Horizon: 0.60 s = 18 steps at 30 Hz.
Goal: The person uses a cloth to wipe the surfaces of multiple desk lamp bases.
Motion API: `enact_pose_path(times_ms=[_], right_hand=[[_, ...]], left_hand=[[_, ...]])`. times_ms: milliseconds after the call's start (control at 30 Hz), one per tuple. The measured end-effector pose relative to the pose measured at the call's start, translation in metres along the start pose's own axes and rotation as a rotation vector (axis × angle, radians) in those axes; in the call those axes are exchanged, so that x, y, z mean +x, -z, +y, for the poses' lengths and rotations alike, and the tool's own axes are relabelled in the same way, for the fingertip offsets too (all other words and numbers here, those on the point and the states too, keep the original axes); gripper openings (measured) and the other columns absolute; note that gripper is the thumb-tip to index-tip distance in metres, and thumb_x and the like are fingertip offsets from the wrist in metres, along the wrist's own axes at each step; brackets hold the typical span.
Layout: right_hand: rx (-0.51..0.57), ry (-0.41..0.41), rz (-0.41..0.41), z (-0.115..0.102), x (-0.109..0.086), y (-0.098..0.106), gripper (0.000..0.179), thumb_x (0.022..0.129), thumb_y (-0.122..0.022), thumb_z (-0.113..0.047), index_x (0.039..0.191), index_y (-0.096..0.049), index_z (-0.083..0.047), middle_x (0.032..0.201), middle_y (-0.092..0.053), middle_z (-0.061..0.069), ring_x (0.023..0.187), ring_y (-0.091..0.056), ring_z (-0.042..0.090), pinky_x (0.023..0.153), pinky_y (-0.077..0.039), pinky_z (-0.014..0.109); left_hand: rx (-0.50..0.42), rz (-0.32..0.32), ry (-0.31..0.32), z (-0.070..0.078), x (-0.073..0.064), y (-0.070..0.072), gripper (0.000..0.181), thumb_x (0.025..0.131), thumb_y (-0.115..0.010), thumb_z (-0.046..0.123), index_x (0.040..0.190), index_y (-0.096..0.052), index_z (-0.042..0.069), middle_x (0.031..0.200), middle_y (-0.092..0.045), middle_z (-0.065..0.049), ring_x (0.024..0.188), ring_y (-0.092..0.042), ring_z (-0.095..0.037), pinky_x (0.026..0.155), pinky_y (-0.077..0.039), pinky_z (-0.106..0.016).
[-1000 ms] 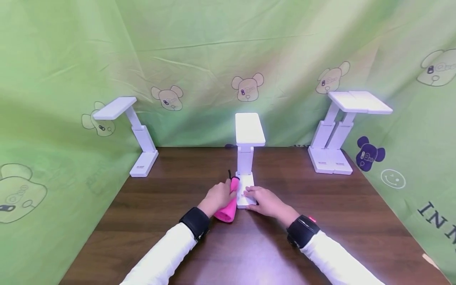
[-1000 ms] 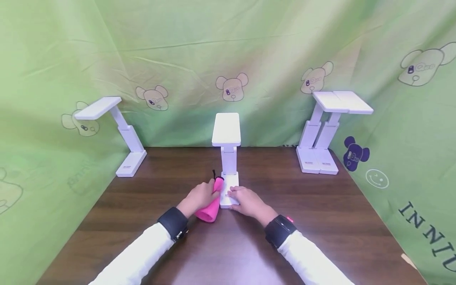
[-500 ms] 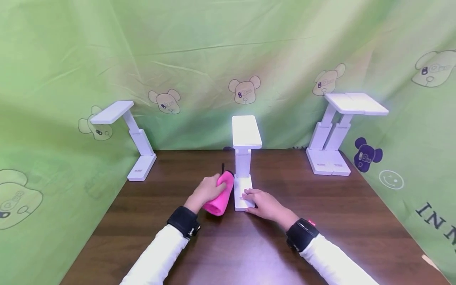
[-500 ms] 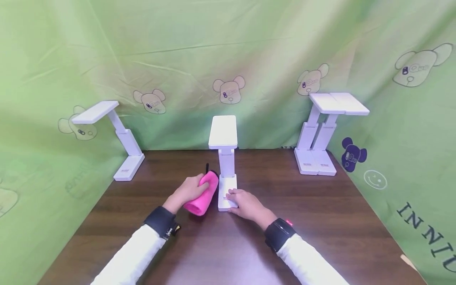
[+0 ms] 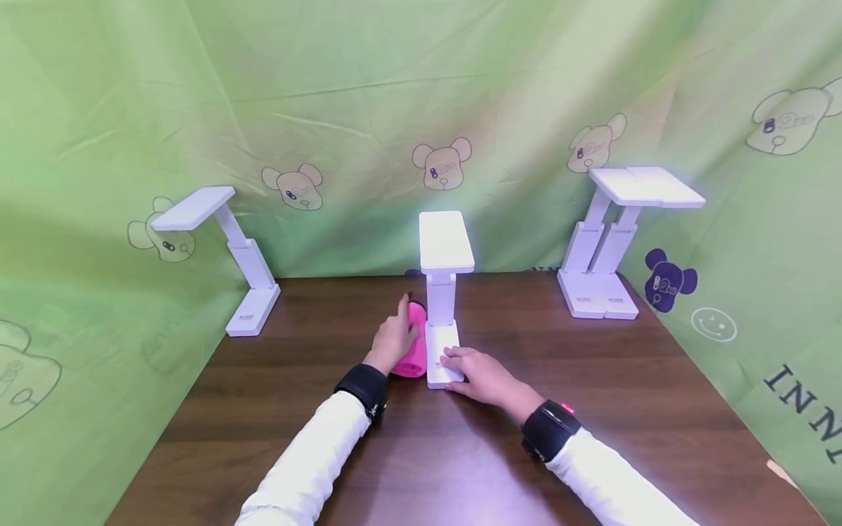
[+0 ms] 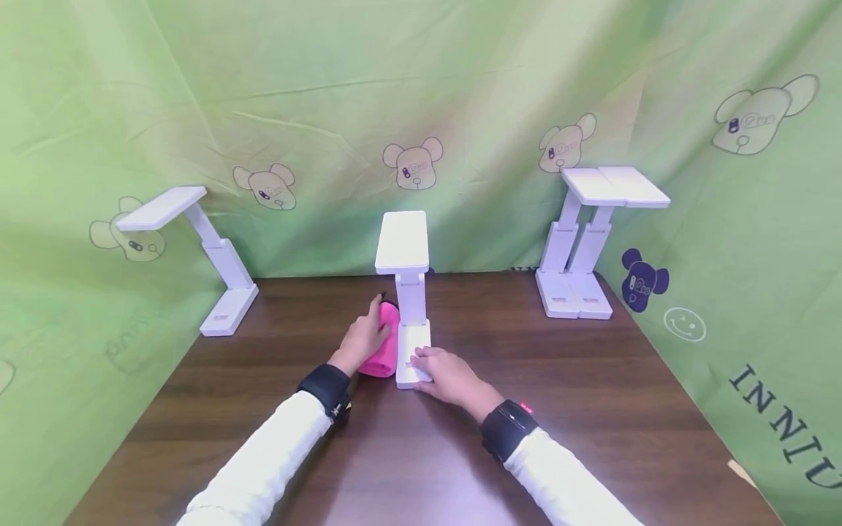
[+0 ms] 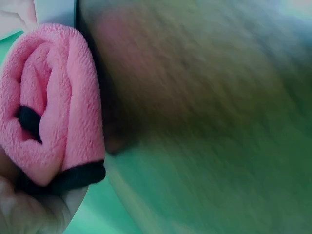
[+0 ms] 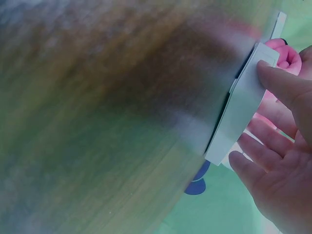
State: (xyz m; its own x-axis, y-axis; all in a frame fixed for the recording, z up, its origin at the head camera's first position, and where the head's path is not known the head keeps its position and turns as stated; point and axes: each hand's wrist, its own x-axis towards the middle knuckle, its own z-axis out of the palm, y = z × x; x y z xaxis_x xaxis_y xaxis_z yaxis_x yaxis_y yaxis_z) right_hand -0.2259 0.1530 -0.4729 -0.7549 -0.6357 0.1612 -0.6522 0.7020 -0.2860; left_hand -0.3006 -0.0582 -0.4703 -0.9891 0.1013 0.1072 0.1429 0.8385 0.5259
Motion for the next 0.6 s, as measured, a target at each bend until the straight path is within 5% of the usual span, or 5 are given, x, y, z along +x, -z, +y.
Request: enact_pose_path(times_ms=[133,433,600], right_hand=[[0.013,-0.003,-0.005,0.0,0.0,0.002,0.05,0.089,-0.08,-0.025,0.131,-0.067,-0.002,0.139,-0.061,0.019,0.13,-0.057,0.035,0.106,-0.046,0.049],[0.008,0.02,0.021,0.004,0.001,0.002,0.047,0.088,-0.081,-0.022,0.127,-0.069,0.001,0.135,-0.063,0.021,0.127,-0.059,0.037,0.105,-0.047,0.049],[0.029,0.019,0.017,0.002,0.0,-0.001,0.048,0.088,-0.081,-0.022,0.128,-0.068,0.0,0.136,-0.062,0.021,0.127,-0.059,0.037,0.104,-0.047,0.05]], left_hand=[[0.018,-0.096,-0.018,0.002,-0.014,0.005,0.052,0.102,-0.062,0.021,0.146,-0.04,0.005,0.105,-0.068,-0.022,0.082,-0.067,-0.028,0.072,-0.056,-0.042],[0.068,-0.217,-0.12,0.006,-0.055,0.013,0.039,0.102,-0.062,0.023,0.13,-0.047,0.001,0.087,-0.064,-0.017,0.067,-0.062,-0.023,0.059,-0.052,-0.036],[0.101,-0.298,-0.224,0.004,-0.077,0.031,0.045,0.098,-0.065,0.023,0.133,-0.05,-0.003,0.098,-0.067,-0.02,0.08,-0.066,-0.024,0.072,-0.057,-0.04]])
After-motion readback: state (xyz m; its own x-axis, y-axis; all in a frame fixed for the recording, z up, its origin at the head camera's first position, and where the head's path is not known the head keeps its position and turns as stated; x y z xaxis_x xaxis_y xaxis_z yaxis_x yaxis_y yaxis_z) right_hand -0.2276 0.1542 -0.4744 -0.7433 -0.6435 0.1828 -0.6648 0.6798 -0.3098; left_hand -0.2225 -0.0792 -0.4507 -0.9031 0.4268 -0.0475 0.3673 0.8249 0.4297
